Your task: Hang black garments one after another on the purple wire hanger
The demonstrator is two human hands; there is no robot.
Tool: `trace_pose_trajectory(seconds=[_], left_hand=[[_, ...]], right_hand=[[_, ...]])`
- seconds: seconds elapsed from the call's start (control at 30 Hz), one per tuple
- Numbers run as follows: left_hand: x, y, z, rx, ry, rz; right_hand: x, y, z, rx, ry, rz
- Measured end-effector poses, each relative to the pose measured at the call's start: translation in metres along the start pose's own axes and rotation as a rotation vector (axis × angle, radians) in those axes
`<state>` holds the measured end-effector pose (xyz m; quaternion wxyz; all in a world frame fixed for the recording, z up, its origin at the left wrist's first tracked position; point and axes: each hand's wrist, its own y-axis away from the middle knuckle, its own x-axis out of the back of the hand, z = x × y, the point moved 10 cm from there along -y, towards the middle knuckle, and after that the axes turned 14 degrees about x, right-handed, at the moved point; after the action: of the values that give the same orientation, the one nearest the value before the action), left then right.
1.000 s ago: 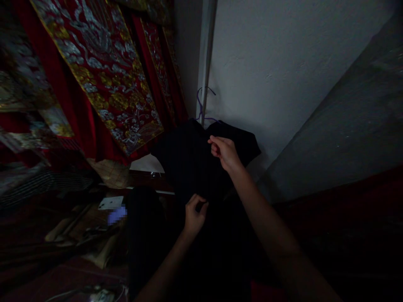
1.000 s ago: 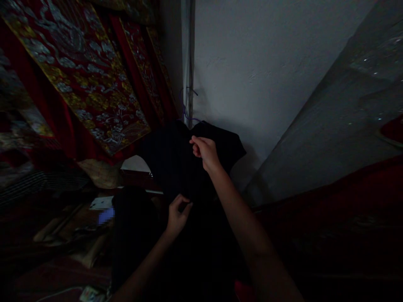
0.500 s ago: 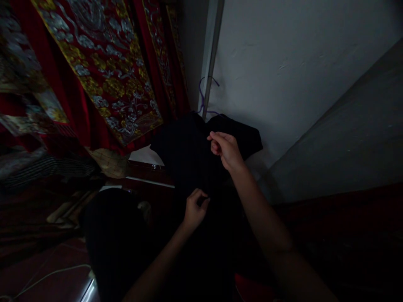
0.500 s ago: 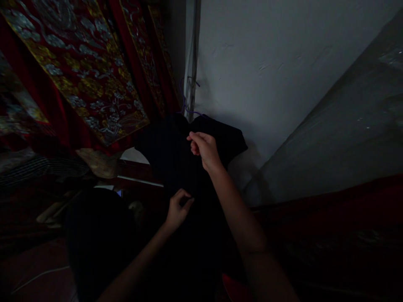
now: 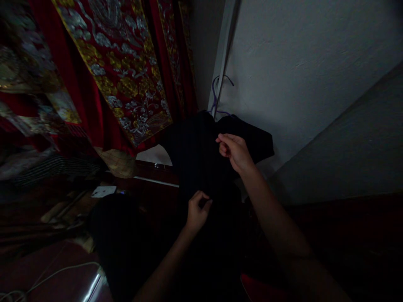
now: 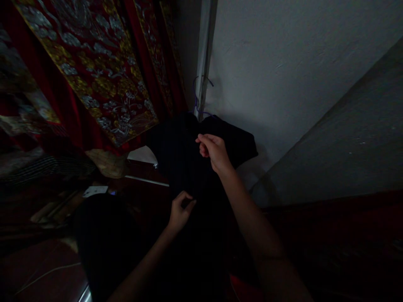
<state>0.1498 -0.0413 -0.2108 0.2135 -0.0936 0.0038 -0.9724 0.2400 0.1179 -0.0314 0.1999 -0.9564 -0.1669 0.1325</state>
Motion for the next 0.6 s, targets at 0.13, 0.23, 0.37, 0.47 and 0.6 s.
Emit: trace_pose_trajectory(seconds=[0.13, 0.23, 0.37, 0.47, 0.6], left_hand=[[0.004, 0.0, -0.003, 0.006, -0.007, 0.005], [0.009, -0.001, -0.005, 0.017, -0.005, 0.015], [0.01, -0.003, -0.006, 0.015, 0.002, 0.005], [0.005, -0.006, -0.006, 0.0, 0.006, -0.022], [-0.01, -0.008, -0.001, -0.045, -0.003, -0.084]], right_hand=[[0.0, -0.003, 0.005, -0.006, 0.004, 0.004], [-0.003, -0.003, 0.005, 0.004, 0.009, -0.001], [-0.005, 0.001, 0.001, 0.013, 0.016, 0.014], [-0.004, 0.004, -0.003, 0.018, 0.017, 0.025], [0.002, 0.007, -0.006, 0.039, -0.02, 0.084]])
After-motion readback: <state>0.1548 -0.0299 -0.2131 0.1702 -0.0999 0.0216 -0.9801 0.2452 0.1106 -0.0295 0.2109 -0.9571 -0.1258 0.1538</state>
